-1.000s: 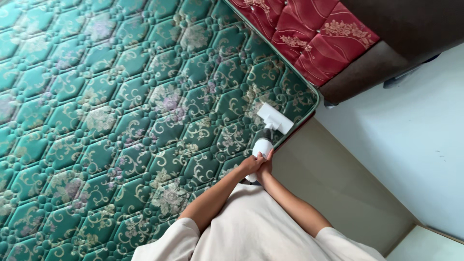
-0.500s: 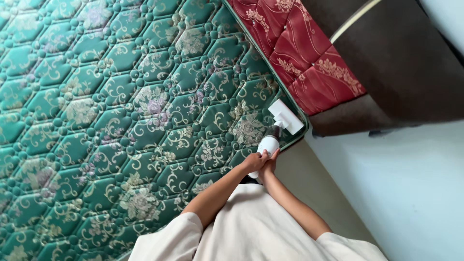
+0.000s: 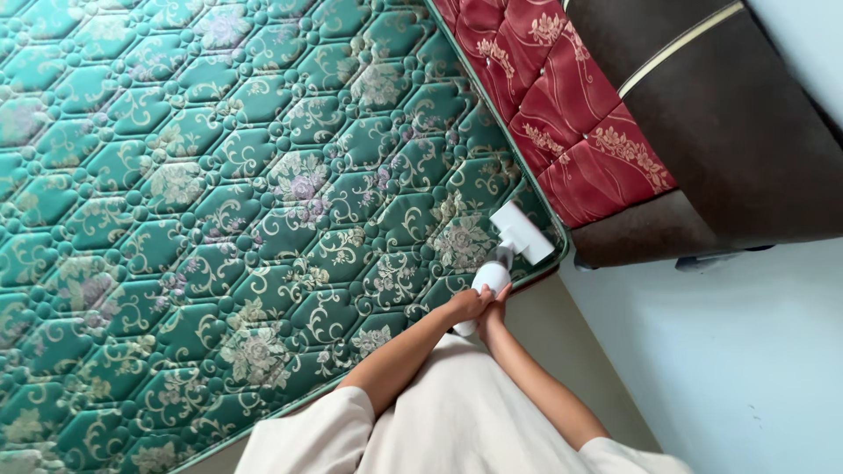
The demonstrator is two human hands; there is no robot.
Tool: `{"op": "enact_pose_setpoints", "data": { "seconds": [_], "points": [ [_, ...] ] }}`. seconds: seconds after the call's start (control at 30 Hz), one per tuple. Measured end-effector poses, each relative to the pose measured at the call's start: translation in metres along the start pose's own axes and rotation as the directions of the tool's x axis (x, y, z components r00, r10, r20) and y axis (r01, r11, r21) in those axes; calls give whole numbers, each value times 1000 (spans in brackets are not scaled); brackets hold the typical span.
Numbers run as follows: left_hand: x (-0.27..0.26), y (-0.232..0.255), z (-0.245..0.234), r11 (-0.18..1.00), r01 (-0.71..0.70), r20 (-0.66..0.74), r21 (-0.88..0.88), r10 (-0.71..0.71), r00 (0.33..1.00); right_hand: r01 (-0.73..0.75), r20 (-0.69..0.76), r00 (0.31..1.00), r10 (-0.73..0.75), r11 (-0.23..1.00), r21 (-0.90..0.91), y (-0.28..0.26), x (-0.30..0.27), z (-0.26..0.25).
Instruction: The person uses a handheld vacuum cleaner to clean the top surface of a green floral-patterned mattress.
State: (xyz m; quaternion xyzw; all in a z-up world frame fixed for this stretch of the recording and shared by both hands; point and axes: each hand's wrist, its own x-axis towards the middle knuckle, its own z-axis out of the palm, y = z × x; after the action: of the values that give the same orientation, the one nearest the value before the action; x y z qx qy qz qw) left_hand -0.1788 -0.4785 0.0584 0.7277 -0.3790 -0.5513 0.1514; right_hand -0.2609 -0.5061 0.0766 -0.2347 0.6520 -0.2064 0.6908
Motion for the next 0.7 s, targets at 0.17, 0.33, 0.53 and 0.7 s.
{"op": "enact_pose_setpoints", "data": {
  "seconds": [0.17, 0.33, 0.53, 0.7],
  "points": [
    [-25, -11, 18, 997, -72, 70, 26, 70, 995, -78, 22, 997, 79, 996, -31, 23, -20, -9],
    [-33, 0, 16, 951, 173, 147, -255, -138, 979, -163, 213, 965, 155, 986, 23, 19, -30, -13],
    [-21, 19, 8, 911, 189, 184, -366, -128, 974, 44, 144, 990, -12, 974, -221, -14, -26, -20],
    [2, 47, 5, 779, 273, 202, -564, -190, 961, 151, 259, 964, -53, 914, -376, -58, -2, -28]
  ]
}}
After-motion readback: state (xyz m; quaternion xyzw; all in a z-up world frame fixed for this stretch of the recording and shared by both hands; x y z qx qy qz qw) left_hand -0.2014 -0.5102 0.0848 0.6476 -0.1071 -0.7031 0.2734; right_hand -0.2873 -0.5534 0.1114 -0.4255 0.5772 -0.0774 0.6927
